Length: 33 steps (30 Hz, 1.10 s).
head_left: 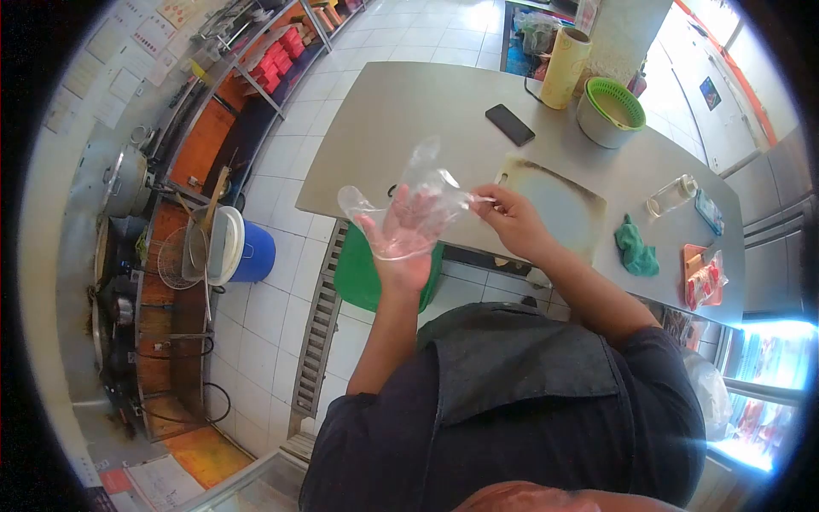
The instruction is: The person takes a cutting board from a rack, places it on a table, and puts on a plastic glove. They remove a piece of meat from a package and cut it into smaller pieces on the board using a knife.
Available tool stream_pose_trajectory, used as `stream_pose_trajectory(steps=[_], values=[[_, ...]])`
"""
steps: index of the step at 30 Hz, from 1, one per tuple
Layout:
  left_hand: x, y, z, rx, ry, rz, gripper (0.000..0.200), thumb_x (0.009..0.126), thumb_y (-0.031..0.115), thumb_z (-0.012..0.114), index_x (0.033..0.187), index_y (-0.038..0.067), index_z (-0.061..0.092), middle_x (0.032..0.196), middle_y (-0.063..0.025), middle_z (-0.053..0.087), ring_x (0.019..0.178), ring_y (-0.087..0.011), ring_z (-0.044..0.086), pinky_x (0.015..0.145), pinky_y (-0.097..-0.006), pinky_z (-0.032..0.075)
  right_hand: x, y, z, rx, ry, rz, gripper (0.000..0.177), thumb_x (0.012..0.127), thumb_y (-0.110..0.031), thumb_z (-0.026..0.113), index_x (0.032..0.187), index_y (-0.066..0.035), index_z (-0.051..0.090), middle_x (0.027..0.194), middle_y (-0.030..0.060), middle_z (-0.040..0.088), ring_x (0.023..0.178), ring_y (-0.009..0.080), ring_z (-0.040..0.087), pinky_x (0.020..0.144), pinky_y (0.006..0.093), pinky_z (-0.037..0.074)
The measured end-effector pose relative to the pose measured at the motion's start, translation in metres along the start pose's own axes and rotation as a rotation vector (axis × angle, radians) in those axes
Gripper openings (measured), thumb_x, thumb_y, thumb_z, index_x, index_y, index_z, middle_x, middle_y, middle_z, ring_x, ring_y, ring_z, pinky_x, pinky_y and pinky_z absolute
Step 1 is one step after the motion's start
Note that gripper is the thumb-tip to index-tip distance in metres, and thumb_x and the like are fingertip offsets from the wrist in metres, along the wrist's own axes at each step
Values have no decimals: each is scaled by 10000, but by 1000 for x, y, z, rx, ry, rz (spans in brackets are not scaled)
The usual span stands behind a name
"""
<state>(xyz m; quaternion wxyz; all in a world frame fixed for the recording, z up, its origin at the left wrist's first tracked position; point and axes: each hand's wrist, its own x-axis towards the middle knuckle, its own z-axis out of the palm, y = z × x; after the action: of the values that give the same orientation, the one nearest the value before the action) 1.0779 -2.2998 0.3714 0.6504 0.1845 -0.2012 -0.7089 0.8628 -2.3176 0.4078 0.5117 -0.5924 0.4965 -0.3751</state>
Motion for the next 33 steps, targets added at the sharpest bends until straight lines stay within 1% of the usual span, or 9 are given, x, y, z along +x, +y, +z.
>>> stream_pose_trajectory(steps=[3,9,17,22,24,26,29,30,33], values=[[-4,1,24,-167,-208,-37,850,903,779,399,1556,244,303,1548,-87,373,1366,-350,410,1091,-544,376,-7,-13,19,-204,565,-385,289,926,-178,695,1198,-101,637,967,23,613,770,175,557,762,311,474],[3,-11,33,-80,-175,-12,916,882,797,411,1601,306,126,1651,-31,163,1439,-384,305,1107,-651,313,-44,-23,43,-541,42,-676,216,889,-173,695,1087,-92,665,965,105,652,775,292,642,690,389,514],[8,-3,33,-177,-24,-63,979,852,815,444,1603,302,82,1664,-27,101,1486,-410,190,1131,-704,223,-40,-24,51,-329,-132,-517,87,920,-107,621,984,-57,651,955,112,641,805,332,648,691,411,521],[20,5,31,-412,-485,-17,963,891,779,416,1607,210,112,1667,-71,88,1527,-373,37,1182,-664,86,-39,-25,59,-303,-251,-685,67,925,-106,625,962,-52,638,930,116,624,813,313,645,694,395,520],[32,16,54,-81,-370,65,946,895,760,436,1606,214,134,1668,-90,77,1532,-364,24,1189,-643,99,-51,-37,58,-396,-379,-613,72,926,-114,629,963,-53,637,920,119,617,807,295,645,694,385,524],[40,17,63,596,-127,258,912,895,715,475,1605,239,158,1668,-114,66,1528,-378,38,1185,-636,127,-48,-36,62,-302,-171,-393,119,911,-154,657,985,-65,631,907,113,616,785,275,647,673,379,524],[37,-5,19,1503,-83,489,819,934,566,525,1607,248,183,1660,-174,101,1507,-478,29,1157,-681,63,-30,-44,55,-340,106,-578,208,881,-226,688,1014,-84,613,904,108,620,741,268,653,641,374,523],[32,-15,27,1800,-3,356,814,931,540,535,1606,241,193,1658,-184,103,1505,-486,35,1149,-692,65,-25,-47,51,-380,196,-723,239,870,-251,697,1023,-91,605,905,108,622,725,270,656,631,374,523],[14,-21,40,2318,106,212,789,919,489,551,1590,223,234,1645,-196,131,1495,-498,62,1133,-707,78,-20,-51,38,-572,16,-485,232,862,-274,675,1009,-109,605,896,92,630,748,287,664,652,388,527]])
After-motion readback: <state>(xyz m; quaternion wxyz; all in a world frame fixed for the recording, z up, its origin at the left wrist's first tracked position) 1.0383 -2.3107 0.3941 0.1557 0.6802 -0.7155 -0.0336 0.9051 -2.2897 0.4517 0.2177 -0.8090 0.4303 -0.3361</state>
